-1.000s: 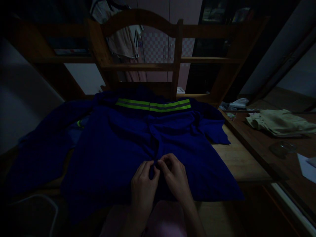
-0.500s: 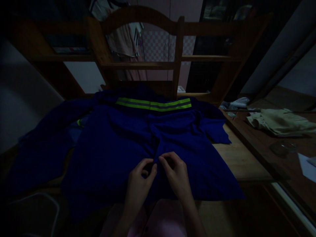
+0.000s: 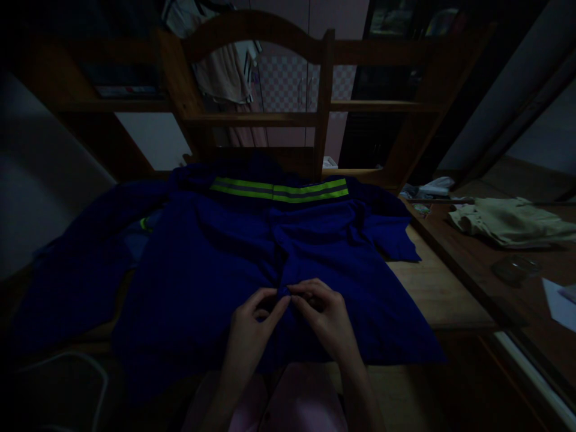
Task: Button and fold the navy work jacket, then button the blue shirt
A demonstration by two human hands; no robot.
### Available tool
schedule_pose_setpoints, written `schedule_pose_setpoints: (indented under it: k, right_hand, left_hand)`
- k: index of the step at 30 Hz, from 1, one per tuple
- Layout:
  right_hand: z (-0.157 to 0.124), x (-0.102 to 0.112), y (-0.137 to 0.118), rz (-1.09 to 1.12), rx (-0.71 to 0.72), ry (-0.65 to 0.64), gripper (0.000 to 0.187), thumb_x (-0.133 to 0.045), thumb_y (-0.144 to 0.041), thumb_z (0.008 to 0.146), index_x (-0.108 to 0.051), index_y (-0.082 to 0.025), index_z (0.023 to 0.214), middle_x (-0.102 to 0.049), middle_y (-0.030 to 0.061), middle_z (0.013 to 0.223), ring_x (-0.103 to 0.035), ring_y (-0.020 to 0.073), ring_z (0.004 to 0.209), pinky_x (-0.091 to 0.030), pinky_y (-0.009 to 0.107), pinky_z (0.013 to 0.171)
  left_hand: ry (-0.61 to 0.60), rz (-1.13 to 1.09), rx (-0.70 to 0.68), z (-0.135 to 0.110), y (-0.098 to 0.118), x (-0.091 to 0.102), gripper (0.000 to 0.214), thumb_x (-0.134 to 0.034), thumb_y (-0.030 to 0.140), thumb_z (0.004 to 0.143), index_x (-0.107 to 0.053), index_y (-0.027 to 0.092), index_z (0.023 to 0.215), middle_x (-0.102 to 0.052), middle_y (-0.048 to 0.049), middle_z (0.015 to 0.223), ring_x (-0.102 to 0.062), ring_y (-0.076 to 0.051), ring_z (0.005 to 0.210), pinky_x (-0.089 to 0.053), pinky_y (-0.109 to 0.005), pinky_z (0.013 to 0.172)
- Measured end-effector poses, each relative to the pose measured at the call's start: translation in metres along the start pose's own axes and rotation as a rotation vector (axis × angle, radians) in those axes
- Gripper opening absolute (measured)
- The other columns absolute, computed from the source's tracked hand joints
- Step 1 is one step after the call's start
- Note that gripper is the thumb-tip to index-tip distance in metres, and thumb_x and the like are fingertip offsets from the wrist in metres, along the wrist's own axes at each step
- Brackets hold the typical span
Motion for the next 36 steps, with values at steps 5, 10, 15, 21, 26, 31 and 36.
schedule_pose_setpoints:
  k: [5,10,15,21,26,31,36]
  right_hand:
    - [-0.001,-0.001,0.0,0.025,-0.001,-0.015,0.013,-0.065,-0.029,0.082,-0.072,-0.023,0.092,-0.063,0.0034,0.095,-0.06,0.0169,0.087,-0.045,0.024,0.069]
    - [-0.002,-0.002,0.003,-0.007,-0.026,0.005,0.013,-0.064,-0.031,0.083,-0.07,-0.023,0.091,-0.066,0.0027,0.09,-0.062,0.0173,0.083,-0.046,0.025,0.071]
    - [-0.002,-0.003,0.007,-0.035,-0.076,0.041,0.018,-0.065,-0.035,0.082,-0.069,-0.022,0.092,-0.068,0.0023,0.086,-0.063,0.0176,0.078,-0.047,0.026,0.068]
    - [-0.001,-0.001,0.005,-0.017,-0.093,0.08,0.017,-0.065,-0.037,0.082,-0.068,-0.022,0.091,-0.068,0.0011,0.084,-0.062,0.0161,0.076,-0.046,0.023,0.065]
    - [-0.002,0.0,0.006,-0.047,-0.076,0.087,0.016,-0.064,-0.036,0.084,-0.068,-0.022,0.09,-0.067,0.0008,0.083,-0.061,0.0149,0.075,-0.044,0.023,0.066]
    - [-0.002,0.0,-0.002,-0.051,-0.014,0.055,0.014,-0.061,-0.033,0.086,-0.069,-0.022,0.09,-0.064,0.0019,0.089,-0.06,0.0153,0.08,-0.044,0.023,0.067]
    - [-0.002,-0.003,-0.007,-0.088,0.016,0.033,0.016,-0.06,-0.033,0.087,-0.068,-0.02,0.092,-0.063,0.0029,0.09,-0.059,0.0159,0.081,-0.043,0.024,0.068]
  left_hand:
    - [0.052,0.091,0.003,0.001,0.0,-0.001,0.015,-0.057,0.031,0.083,-0.062,0.02,0.091,-0.067,-0.0002,0.082,-0.063,-0.014,0.067,-0.047,-0.022,0.06]
    - [0.077,0.136,-0.006,-0.001,-0.002,-0.001,0.015,-0.056,0.028,0.082,-0.062,0.021,0.093,-0.067,0.0001,0.083,-0.062,-0.013,0.061,-0.047,-0.022,0.057]
    - [0.107,0.134,-0.046,-0.001,-0.001,0.0,0.016,-0.055,0.025,0.081,-0.064,0.019,0.093,-0.068,-0.0021,0.086,-0.061,-0.013,0.062,-0.047,-0.022,0.056]
    - [0.093,0.086,-0.082,-0.002,0.002,0.0,0.017,-0.053,0.026,0.084,-0.066,0.019,0.093,-0.068,-0.004,0.09,-0.063,-0.015,0.076,-0.05,-0.022,0.063]
    - [0.063,0.047,-0.073,-0.002,0.0,0.0,0.018,-0.055,0.031,0.086,-0.067,0.02,0.093,-0.068,-0.0031,0.092,-0.064,-0.016,0.08,-0.051,-0.023,0.066]
    - [0.042,0.014,-0.072,-0.001,-0.001,-0.001,0.015,-0.056,0.031,0.084,-0.067,0.021,0.09,-0.068,-0.0017,0.089,-0.063,-0.015,0.08,-0.049,-0.022,0.064]
    - [0.005,0.12,-0.061,-0.001,0.001,-0.004,0.009,-0.056,0.027,0.082,-0.063,0.021,0.083,-0.064,0.0015,0.078,-0.058,-0.011,0.065,-0.043,-0.02,0.058]
Point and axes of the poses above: each hand's wrist, its own z-axis towards the middle knuckle, its own x-axis out of the back of the hand, y = z × x, the point moved 6 cm from there along z, towards the middle knuckle
